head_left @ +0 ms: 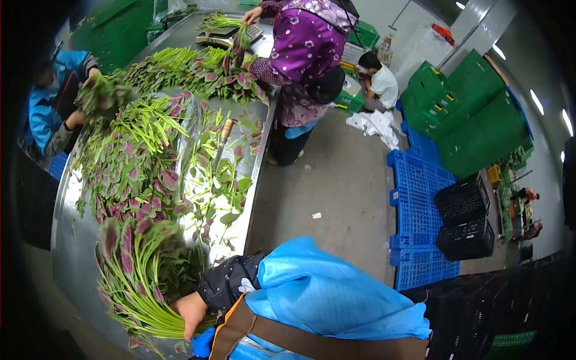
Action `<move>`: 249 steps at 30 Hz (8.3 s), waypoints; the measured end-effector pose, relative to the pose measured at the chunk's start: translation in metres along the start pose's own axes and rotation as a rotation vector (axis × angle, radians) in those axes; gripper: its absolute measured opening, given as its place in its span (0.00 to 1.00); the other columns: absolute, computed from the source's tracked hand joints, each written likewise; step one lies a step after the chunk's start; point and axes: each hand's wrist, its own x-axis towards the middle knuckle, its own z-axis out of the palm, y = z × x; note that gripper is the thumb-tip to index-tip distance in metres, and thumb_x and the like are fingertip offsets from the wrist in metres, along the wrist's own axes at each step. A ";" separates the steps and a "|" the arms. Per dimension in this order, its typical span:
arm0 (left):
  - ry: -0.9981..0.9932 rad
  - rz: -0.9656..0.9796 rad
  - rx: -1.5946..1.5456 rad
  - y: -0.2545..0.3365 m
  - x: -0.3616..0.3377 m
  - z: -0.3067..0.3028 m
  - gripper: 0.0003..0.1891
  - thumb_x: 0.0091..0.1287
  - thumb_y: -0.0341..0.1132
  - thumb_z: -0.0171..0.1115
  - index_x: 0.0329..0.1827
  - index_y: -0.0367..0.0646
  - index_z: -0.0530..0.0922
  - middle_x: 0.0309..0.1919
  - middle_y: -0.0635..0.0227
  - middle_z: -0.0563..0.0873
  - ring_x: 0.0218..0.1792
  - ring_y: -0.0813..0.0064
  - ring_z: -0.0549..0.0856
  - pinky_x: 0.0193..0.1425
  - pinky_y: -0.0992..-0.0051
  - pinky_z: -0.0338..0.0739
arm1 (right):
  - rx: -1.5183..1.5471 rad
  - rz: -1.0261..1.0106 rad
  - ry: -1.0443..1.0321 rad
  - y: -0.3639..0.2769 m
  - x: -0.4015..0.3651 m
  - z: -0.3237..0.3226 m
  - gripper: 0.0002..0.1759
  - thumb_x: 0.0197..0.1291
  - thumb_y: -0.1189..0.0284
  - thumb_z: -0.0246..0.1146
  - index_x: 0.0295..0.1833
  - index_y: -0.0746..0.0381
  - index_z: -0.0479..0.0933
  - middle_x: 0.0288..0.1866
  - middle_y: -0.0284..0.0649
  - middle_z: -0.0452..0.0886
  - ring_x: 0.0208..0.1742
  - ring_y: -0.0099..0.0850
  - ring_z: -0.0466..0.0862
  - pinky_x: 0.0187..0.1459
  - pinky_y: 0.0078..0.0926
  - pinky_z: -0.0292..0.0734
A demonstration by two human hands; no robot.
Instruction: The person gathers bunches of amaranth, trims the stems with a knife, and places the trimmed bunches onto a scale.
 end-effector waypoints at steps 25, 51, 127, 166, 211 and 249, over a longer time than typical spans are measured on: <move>0.457 0.251 0.611 0.032 0.032 0.033 0.16 0.60 0.39 0.66 0.47 0.41 0.79 0.37 0.66 0.85 0.40 0.68 0.82 0.44 0.64 0.76 | -0.086 0.105 -0.239 -0.027 -0.013 -0.062 0.35 0.51 0.60 0.72 0.61 0.67 0.70 0.57 0.44 0.78 0.55 0.31 0.77 0.57 0.29 0.71; 0.543 0.354 -0.197 0.045 0.038 0.039 0.16 0.58 0.34 0.65 0.49 0.39 0.79 0.43 0.60 0.85 0.45 0.66 0.84 0.49 0.68 0.77 | -0.111 0.164 -0.350 -0.149 0.035 -0.024 0.05 0.58 0.80 0.62 0.41 0.66 0.78 0.30 0.38 0.81 0.30 0.25 0.83 0.33 0.22 0.77; 0.376 0.228 -0.684 0.041 0.023 0.042 0.22 0.55 0.24 0.67 0.55 0.36 0.74 0.41 0.62 0.83 0.43 0.70 0.84 0.50 0.69 0.80 | -0.752 0.427 -0.093 -0.038 -0.047 -0.106 0.26 0.53 0.65 0.68 0.58 0.63 0.74 0.56 0.44 0.78 0.54 0.39 0.80 0.56 0.32 0.73; 0.617 0.049 -0.988 0.014 0.014 0.029 0.17 0.55 0.25 0.66 0.48 0.33 0.76 0.35 0.61 0.83 0.35 0.68 0.85 0.43 0.71 0.81 | 0.243 0.109 0.507 -0.090 0.016 -0.091 0.07 0.67 0.67 0.56 0.41 0.59 0.71 0.18 0.26 0.68 0.12 0.14 0.64 0.11 0.12 0.60; 0.458 0.103 -0.868 -0.002 0.022 0.039 0.21 0.56 0.26 0.69 0.53 0.36 0.77 0.43 0.64 0.84 0.40 0.72 0.84 0.45 0.71 0.79 | -0.153 0.523 0.293 0.037 0.009 -0.012 0.20 0.62 0.62 0.60 0.46 0.70 0.78 0.38 0.43 0.84 0.37 0.28 0.81 0.40 0.28 0.75; 0.964 0.293 -0.889 0.018 -0.002 0.021 0.11 0.59 0.28 0.65 0.43 0.34 0.79 0.31 0.63 0.84 0.27 0.72 0.83 0.33 0.75 0.79 | 0.220 0.346 0.597 -0.031 0.014 -0.026 0.07 0.66 0.71 0.57 0.43 0.64 0.70 0.27 0.37 0.77 0.25 0.24 0.79 0.28 0.21 0.77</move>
